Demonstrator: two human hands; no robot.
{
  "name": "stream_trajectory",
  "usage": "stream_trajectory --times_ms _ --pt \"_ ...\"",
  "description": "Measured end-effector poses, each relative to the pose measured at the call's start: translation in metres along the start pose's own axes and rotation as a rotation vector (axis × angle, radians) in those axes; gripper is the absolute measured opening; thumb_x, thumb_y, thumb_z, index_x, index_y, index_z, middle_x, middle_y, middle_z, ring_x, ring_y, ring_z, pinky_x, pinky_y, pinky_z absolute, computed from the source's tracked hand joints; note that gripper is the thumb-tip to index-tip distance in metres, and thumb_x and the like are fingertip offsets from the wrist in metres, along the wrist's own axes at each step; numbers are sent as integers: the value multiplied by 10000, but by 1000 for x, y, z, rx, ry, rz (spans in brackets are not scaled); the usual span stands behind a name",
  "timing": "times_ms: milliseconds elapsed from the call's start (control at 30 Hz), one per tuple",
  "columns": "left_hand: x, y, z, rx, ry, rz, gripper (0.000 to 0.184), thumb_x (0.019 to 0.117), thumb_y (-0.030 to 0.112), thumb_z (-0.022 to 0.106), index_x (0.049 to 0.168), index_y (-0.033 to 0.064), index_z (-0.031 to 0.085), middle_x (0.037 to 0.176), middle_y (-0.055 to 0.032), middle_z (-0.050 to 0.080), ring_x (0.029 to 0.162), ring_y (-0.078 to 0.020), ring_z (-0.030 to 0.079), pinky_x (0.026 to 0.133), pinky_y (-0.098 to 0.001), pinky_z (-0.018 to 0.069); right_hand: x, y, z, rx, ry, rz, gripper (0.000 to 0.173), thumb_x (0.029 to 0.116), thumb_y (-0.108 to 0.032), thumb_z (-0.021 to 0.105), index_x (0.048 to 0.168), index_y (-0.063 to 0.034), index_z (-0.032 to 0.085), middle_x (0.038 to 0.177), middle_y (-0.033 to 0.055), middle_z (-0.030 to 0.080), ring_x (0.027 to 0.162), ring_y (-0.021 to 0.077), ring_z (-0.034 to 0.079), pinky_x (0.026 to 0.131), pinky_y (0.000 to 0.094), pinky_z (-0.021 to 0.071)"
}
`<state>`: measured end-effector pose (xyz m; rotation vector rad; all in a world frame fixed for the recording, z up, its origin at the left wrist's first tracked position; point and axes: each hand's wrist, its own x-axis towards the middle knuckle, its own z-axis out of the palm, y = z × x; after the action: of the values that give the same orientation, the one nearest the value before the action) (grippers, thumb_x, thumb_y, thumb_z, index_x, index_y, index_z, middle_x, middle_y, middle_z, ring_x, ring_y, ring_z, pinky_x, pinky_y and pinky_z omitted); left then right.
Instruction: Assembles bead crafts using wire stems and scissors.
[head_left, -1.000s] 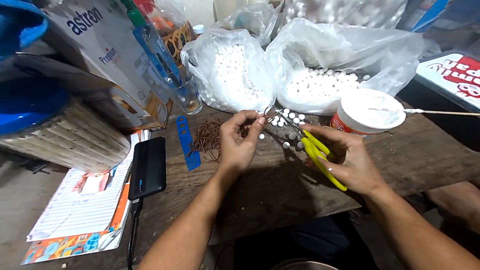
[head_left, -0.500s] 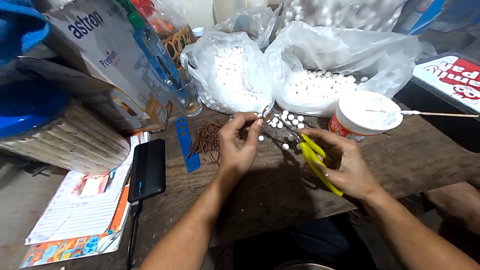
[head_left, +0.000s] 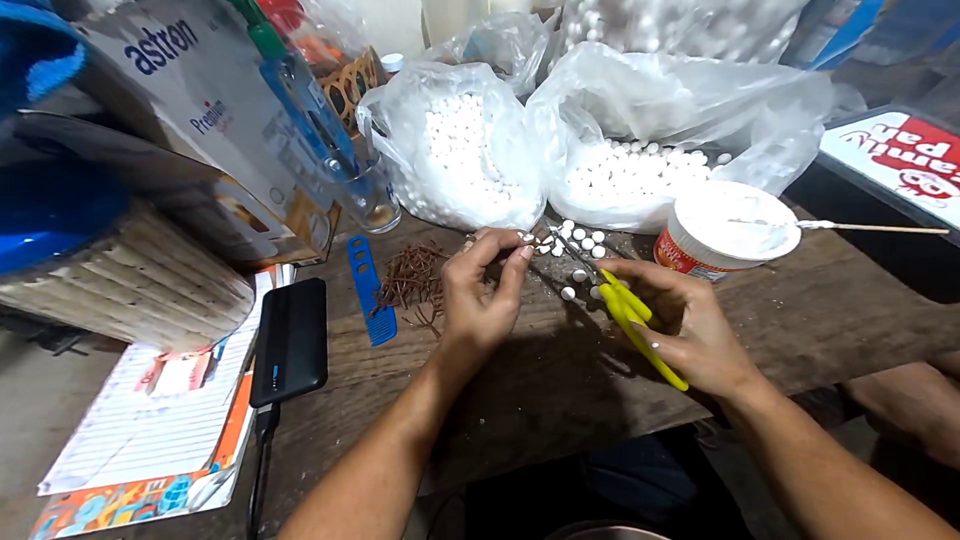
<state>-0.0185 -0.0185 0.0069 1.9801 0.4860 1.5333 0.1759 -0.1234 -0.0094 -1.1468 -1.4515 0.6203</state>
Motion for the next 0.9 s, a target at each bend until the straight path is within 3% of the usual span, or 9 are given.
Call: stream_trajectory --times_ms 233,733,900 --pt "-1 0 1 0 -12 4 91 929 -64 592 967 -88 672 958 -56 674 843 20 632 773 -134 541 0 0 0 23 -10 -6 474 833 -185 721 1266 -12 635 964 -90 694 722 -77 597 631 96 515" --pt "-2 0 1 7 -21 11 96 930 -54 587 959 -86 674 935 -54 674 836 16 632 772 -137 539 -1 -2 1 75 -22 -13 375 857 -119 681 1206 12 637 907 -127 698 748 -90 625 676 93 535" --pt "-3 0 2 20 -18 -9 91 928 -54 597 961 -85 675 927 -54 674 825 13 633 763 -137 539 -1 -5 2 105 24 13 247 892 -133 706 1121 -46 675 791 -171 675 626 -110 574 569 69 482"
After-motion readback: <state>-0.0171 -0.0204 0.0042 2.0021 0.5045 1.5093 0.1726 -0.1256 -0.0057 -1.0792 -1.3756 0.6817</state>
